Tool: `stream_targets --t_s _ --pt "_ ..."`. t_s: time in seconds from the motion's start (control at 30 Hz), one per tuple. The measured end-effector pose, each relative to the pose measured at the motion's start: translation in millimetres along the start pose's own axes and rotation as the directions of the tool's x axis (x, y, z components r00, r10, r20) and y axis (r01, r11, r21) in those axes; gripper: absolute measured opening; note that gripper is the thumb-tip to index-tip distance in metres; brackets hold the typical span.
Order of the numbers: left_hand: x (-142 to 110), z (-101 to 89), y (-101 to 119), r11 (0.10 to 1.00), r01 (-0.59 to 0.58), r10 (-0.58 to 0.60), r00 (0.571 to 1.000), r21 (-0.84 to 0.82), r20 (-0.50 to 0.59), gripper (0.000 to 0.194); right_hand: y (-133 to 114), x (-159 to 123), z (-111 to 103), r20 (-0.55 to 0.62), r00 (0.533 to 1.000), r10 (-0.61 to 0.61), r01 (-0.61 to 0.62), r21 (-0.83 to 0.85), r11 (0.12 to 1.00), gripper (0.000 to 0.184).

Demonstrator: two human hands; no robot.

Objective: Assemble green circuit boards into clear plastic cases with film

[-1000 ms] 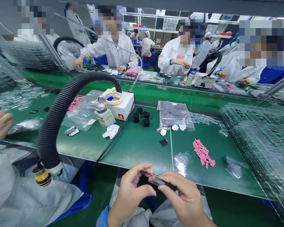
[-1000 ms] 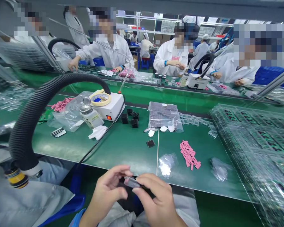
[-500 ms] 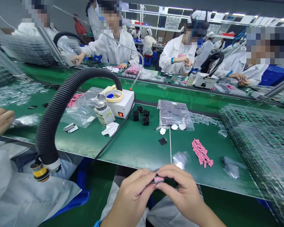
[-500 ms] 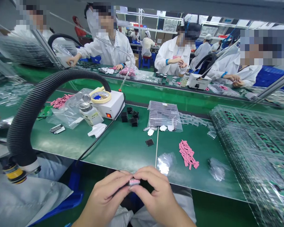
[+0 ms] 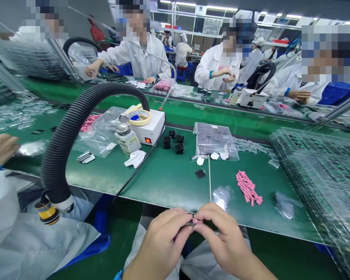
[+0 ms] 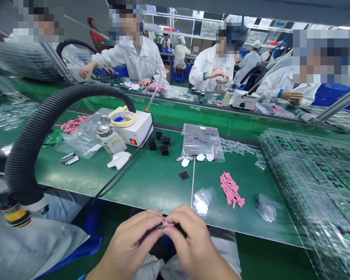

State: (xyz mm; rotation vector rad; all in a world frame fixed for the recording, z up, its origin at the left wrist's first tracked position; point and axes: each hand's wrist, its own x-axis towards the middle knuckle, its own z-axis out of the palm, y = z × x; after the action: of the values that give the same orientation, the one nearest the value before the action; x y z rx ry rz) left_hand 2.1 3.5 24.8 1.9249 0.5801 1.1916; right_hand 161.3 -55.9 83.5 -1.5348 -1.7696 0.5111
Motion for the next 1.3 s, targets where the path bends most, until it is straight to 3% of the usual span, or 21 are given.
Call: stream_targets --t_s 0.03,0.07,0.13,0.2,0.27,0.43,0.53,0.6,0.67,0.77,0.83,0.9,0.97,1.03,1.1,1.17,1.23,1.3 --pt "1 1.3 1 0.978 0.172 -0.170 0.985 -0.116 0.028 0.024 0 1 1 -0.031 0.986 0.162 -0.157 0.118 0.980 0.007" --pt "3 3.2 1 0.906 0.346 -0.341 0.938 -0.243 0.065 0.031 1 1 3 -0.037 0.945 0.326 -0.307 0.250 0.918 0.012" --pt "5 7.7 3 0.670 0.566 -0.566 0.808 -0.481 0.163 0.041 -1 4 4 0.022 0.833 0.553 -0.496 0.474 0.728 0.028" --pt "6 11.5 3 0.469 0.607 -0.611 0.748 -0.641 0.261 0.034 -4 6 4 0.092 0.762 0.641 -0.566 0.574 0.591 0.038" --pt "8 12.8 4 0.363 0.587 -0.594 0.744 -0.723 0.306 0.027 -8 7 4 0.107 0.733 0.672 -0.587 0.598 0.545 0.041" --pt "11 8.5 7 0.302 0.595 -0.604 0.724 -0.744 0.333 0.032 -13 9 2 0.082 0.726 0.683 -0.589 0.587 0.555 0.040" --pt "10 9.7 9 0.373 0.577 -0.632 0.731 -0.726 0.257 0.028 -11 8 1 0.062 0.792 0.608 -0.523 0.582 0.623 0.037" --pt "6 13.1 8 0.507 0.523 -0.606 0.782 -0.685 0.149 0.020 -8 7 0 0.028 0.846 0.533 -0.459 0.547 0.700 0.031" --pt "1 16.3 7 0.668 0.445 -0.526 0.849 -0.596 0.044 0.016 -6 5 -2 -0.008 0.893 0.450 -0.393 0.473 0.789 0.023" --pt "-3 16.7 5 0.864 0.316 -0.375 0.923 -0.393 -0.082 0.026 -6 2 -4 -0.037 0.945 0.326 -0.301 0.296 0.907 0.011" --pt "-3 14.2 2 0.948 0.179 -0.221 0.965 -0.263 -0.141 0.026 -7 0 -6 -0.052 0.976 0.213 -0.204 0.131 0.970 0.006" --pt "0 11.8 0 0.972 0.072 -0.105 0.985 -0.224 -0.138 0.019 -9 0 -7 -0.064 0.997 0.051 -0.053 -0.018 0.998 0.009" --pt "4 11.4 -3 0.942 0.084 -0.127 0.985 -0.324 -0.114 0.013 -12 2 -9 -0.095 0.991 -0.089 0.083 -0.066 0.994 0.020" --pt "8 13.3 -5 0.864 0.143 -0.212 0.973 -0.483 -0.092 0.009 -14 7 -12 -0.106 0.985 -0.137 0.133 -0.046 0.990 0.028" --pt "12 16.3 -5 0.786 0.169 -0.266 0.961 -0.595 -0.079 0.010 -14 12 -15 -0.059 0.985 -0.162 0.160 -0.036 0.987 0.024" --pt "16 18.7 -3 0.733 0.220 -0.324 0.945 -0.643 -0.045 0.012 -12 16 -19 -0.026 0.962 -0.273 0.267 -0.130 0.955 0.019" --pt "20 19.7 2 0.625 0.352 -0.468 0.883 -0.697 0.027 0.020 -9 16 -23 -0.024 0.890 -0.455 0.422 -0.333 0.843 0.021" --pt "22 19.6 8 0.416 0.468 -0.607 0.781 -0.780 0.145 0.028 -5 14 -27 0.069 0.793 -0.605 0.540 -0.537 0.647 0.022"
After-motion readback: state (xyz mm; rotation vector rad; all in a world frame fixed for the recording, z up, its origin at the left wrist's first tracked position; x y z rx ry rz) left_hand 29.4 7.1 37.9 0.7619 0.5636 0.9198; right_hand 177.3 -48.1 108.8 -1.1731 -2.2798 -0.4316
